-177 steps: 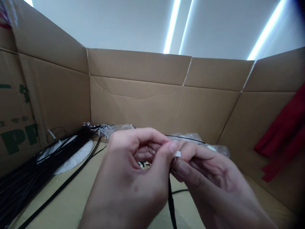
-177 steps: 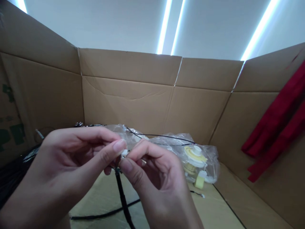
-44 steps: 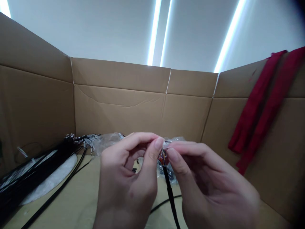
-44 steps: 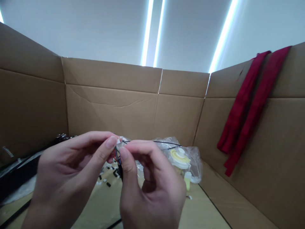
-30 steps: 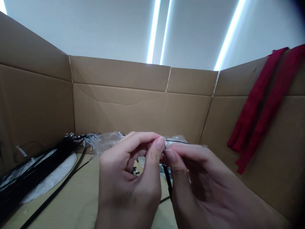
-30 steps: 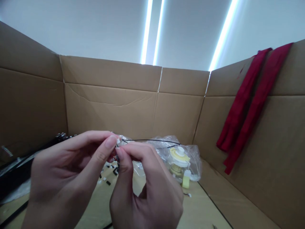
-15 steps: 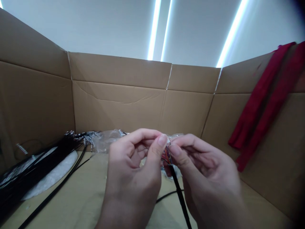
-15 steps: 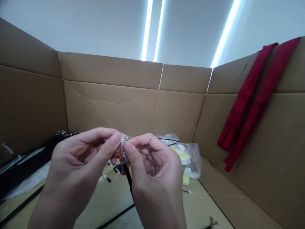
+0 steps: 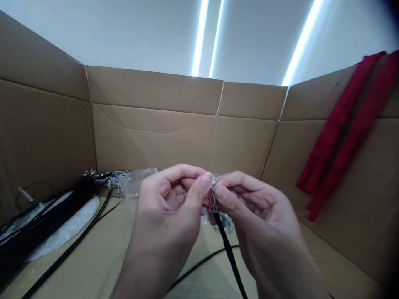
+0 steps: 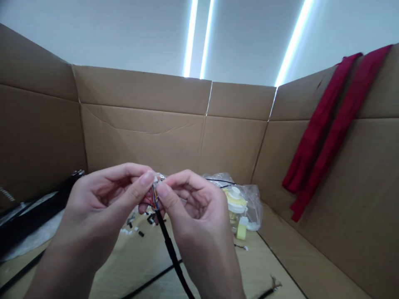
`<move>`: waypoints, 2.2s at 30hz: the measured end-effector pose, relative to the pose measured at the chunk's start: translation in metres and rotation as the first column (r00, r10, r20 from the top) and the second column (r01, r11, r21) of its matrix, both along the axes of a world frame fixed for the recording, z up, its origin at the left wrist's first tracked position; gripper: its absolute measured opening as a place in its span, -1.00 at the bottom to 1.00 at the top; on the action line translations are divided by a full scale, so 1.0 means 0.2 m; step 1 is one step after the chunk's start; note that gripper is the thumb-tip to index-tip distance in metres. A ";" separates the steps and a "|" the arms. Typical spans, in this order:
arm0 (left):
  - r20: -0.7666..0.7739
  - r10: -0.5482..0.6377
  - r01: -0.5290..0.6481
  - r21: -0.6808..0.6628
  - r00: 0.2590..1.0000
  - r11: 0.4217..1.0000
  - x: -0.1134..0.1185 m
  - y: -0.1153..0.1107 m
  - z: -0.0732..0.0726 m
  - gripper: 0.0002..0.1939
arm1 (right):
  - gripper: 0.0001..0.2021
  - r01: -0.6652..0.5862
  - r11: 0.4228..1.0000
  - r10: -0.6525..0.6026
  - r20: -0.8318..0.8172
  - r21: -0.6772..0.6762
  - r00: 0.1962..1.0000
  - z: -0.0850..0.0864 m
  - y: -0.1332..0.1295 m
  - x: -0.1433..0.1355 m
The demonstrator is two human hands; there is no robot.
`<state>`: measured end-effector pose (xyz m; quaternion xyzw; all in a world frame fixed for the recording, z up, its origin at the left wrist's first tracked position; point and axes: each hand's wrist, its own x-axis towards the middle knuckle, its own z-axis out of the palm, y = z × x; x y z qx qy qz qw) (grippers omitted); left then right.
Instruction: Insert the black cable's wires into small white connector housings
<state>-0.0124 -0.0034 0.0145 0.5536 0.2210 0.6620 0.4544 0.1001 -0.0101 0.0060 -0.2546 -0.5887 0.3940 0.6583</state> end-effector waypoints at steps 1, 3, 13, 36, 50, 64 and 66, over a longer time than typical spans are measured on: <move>-0.010 -0.004 0.004 -0.002 1.000 1.000 -0.01 0.00 0.00 -0.89 | -0.92 0.004 1.000 -0.004 -0.001 0.000 1.000 0.00 0.00 -0.01; -0.043 0.041 -0.041 0.016 0.998 0.999 -0.01 -0.01 0.01 -0.90 | -0.95 0.059 0.998 -0.058 -0.013 0.018 0.998 -0.01 0.00 -0.02; -0.212 0.256 -0.227 0.153 0.943 0.962 0.01 0.00 0.01 -0.93 | -0.92 0.168 0.985 -0.172 0.080 0.047 0.982 0.00 0.00 0.02; -0.069 0.158 -0.154 0.058 0.985 0.986 -0.02 0.01 0.01 -0.91 | -0.95 0.082 0.995 -0.091 0.157 0.059 0.983 0.01 0.00 0.05; -0.167 0.316 -0.267 0.263 0.934 0.927 0.01 -0.05 -0.01 -0.95 | -0.85 0.565 0.701 -0.649 0.062 0.435 0.758 -0.02 -0.07 -0.08; -0.085 -0.012 0.006 -0.070 0.996 0.998 0.00 0.00 0.00 -0.89 | -0.89 0.294 0.932 -0.340 0.228 0.214 0.912 0.01 -0.03 0.02; -0.091 -0.015 0.009 -0.068 0.996 0.998 0.01 0.01 0.00 -0.87 | -0.89 0.313 0.927 -0.357 0.230 0.207 0.905 0.01 -0.03 0.01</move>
